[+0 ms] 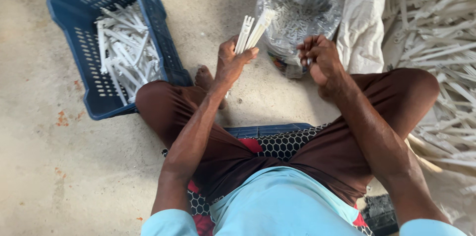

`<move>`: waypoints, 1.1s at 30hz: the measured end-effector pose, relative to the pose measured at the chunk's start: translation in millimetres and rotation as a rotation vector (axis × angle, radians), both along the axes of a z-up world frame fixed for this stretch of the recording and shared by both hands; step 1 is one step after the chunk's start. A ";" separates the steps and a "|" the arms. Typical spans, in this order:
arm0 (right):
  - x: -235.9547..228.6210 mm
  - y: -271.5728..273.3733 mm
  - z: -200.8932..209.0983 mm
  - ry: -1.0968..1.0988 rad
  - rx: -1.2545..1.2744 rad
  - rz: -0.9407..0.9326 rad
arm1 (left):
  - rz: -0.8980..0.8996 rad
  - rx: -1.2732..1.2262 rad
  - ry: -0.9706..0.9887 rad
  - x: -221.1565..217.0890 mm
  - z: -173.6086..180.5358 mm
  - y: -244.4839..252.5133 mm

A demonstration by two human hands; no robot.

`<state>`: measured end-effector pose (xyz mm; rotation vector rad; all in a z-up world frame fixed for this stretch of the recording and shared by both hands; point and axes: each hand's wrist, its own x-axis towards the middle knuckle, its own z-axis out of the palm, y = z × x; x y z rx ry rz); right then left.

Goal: The person sits on the floor and assembles white plastic components by hand. They pick up a long plastic piece and a smaller connector, then insert the connector into the long piece. The assembled parts are placed into a blue basket.

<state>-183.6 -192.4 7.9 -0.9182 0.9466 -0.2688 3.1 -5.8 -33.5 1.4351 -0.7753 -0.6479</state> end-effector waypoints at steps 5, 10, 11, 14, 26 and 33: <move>-12.1 -21.1 1.5 -0.204 0.090 -0.047 | -0.018 0.104 0.020 -1.9 -7.9 3.9; -14.3 -37.7 -14.1 -0.351 0.165 -0.277 | -0.032 0.119 -0.065 -2.3 6.0 5.2; -13.2 -38.9 -17.4 -0.376 0.169 -0.326 | -0.033 0.137 -0.069 -3.2 8.6 4.5; -10.5 -35.2 -25.6 0.029 0.247 -0.275 | -0.052 0.124 -0.097 -4.8 12.7 2.4; -11.7 -25.3 11.1 -0.465 0.061 -0.064 | -0.098 -0.006 -0.046 -6.5 5.1 -2.7; -17.2 -24.1 5.8 -0.353 -0.049 -0.043 | -0.079 0.146 -0.085 -2.8 4.0 -1.3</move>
